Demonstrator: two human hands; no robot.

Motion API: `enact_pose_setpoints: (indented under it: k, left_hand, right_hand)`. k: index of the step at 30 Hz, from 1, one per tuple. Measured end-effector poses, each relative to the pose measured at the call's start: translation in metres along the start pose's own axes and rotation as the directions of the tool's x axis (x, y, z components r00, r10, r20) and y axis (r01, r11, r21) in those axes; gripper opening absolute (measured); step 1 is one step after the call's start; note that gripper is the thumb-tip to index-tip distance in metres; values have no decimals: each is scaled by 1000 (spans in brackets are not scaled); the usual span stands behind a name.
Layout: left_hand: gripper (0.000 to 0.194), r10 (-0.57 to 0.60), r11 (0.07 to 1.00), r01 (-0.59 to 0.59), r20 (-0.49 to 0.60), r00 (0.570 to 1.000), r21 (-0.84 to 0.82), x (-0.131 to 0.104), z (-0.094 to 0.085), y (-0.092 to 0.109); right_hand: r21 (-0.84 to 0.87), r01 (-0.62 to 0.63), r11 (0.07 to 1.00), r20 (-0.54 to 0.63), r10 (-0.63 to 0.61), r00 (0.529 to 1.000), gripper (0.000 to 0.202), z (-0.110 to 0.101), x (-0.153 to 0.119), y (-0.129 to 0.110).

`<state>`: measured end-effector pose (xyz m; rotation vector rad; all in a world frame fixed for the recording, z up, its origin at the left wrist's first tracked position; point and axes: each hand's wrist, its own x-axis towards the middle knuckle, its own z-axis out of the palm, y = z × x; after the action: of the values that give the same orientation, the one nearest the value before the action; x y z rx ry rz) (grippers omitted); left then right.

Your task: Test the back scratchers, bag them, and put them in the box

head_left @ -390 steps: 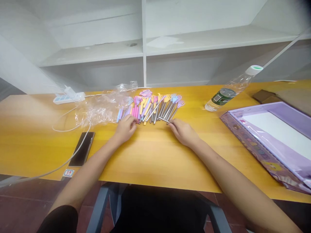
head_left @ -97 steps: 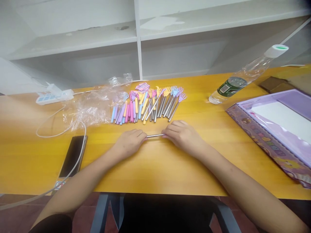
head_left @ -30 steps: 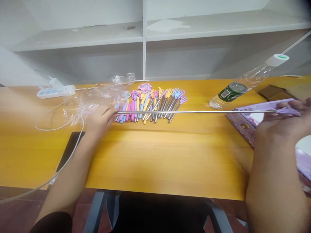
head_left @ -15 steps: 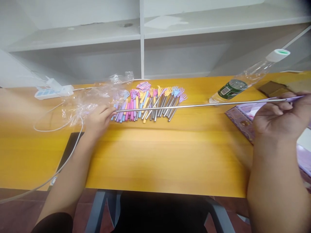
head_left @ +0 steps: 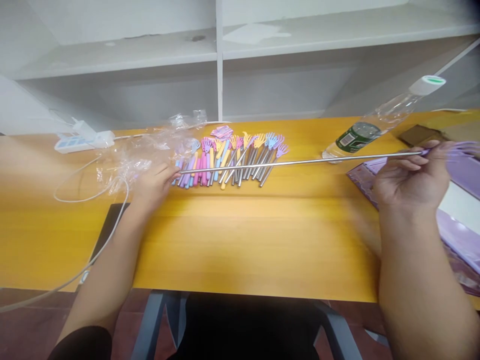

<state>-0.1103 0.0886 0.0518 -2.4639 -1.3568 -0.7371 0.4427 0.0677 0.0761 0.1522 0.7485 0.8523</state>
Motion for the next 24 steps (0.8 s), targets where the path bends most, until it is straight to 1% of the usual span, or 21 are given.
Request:
enact_pose_setpoints:
  k: [2,3,5,7,9,11,14,16,19,22,24]
  left_hand:
    - [42,8,1000,-8,-10,1000,4,0,0,0]
    - [42,10,1000,-9,-22,1000,7,0,-1,1]
    - [40,3,1000,-2,-41,999,14,1,-1,2]
    - [38,-3,1000,3,-46,999,15,1,-1,3]
    - [38,2,1000,-2,-42,999,10,1,1,4]
    - [38,11,1000,-12,-41,999,-7,0,3,7]
    - [37,4,999,-5,-34,999,-39,-1,8,13]
    - [36,-4,999,3,-16,1000,-52,-2,11,17]
    - [34,-8,999,9,12,1000,-52,-3,14,22]
    - [35,-19,999,20,26,999,-43,-4,14,26]
    - [34,-15,999,16,25,1000,-41,-3,13,29]
  right_hand:
    - [-215,-23,976,140,54,989,27,-4,5,1]
    - [-354,-5,935,221,89,971,24,-5,8,1]
    - [-593,98,799,350,146,925,24,-8,15,0]
    - [-722,238,650,426,147,893,33,-11,20,0]
    - [-783,322,532,458,144,877,40,-16,23,1]
    - [-828,361,430,467,170,868,39,-22,23,3]
    - [-872,384,302,457,226,860,38,-35,18,10]
    - [-897,373,236,427,250,869,45,-43,14,16]
    - [-916,361,174,396,263,880,56,-55,9,24]
    - [-905,391,168,424,266,866,58,-63,6,27]
    - [-903,393,174,427,259,866,59,-65,5,28]
